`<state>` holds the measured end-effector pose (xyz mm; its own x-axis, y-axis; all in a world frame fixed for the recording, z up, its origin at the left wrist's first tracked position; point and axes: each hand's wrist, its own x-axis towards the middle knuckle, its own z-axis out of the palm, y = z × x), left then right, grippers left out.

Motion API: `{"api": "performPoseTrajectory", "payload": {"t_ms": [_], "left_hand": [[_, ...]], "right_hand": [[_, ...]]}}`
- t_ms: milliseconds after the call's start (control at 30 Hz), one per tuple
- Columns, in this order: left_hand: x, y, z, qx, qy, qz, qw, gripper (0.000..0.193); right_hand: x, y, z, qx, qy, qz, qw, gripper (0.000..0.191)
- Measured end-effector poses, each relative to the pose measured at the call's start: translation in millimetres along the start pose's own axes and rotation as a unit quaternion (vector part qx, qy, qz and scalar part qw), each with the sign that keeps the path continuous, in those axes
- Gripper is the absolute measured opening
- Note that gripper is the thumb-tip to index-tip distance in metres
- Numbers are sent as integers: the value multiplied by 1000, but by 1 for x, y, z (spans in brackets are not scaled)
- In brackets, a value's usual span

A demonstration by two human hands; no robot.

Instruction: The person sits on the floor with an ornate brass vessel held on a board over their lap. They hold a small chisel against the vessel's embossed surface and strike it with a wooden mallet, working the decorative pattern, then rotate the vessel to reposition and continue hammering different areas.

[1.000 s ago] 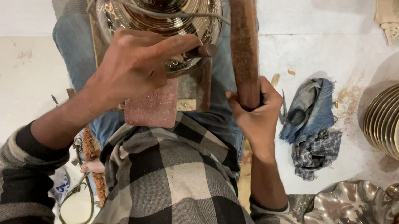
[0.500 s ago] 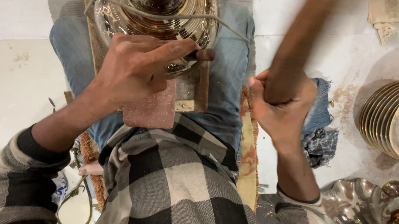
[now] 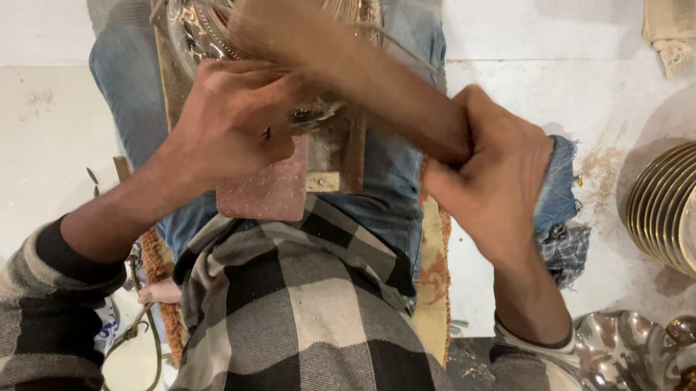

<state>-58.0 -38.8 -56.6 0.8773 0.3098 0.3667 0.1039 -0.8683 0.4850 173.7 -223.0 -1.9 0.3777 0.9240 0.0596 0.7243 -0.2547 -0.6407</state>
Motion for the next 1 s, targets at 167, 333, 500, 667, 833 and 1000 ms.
{"api": "performPoseTrajectory", "payload": {"t_ms": [167,333,500,667,833,1000], "left_hand": [[1,3,1,49,-120,-100,987,61],[5,5,-4,-6,20,34,999,49],[2,1,0,-8,17,18,1000,42],[-2,0,9,-3,21,-22,1000,51],[-1,2,5,25,25,16,999,60],[2,4,1,8,11,-41,999,61]], "right_hand": [[0,2,8,214,91,25,972,16],[1,-2,9,144,89,-5,986,22],[-13,5,3,-79,37,-6,996,31],[-19,16,28,190,61,-6,980,20],[-28,32,48,379,34,86,921,12],[-33,52,45,207,39,57,976,15]]}}
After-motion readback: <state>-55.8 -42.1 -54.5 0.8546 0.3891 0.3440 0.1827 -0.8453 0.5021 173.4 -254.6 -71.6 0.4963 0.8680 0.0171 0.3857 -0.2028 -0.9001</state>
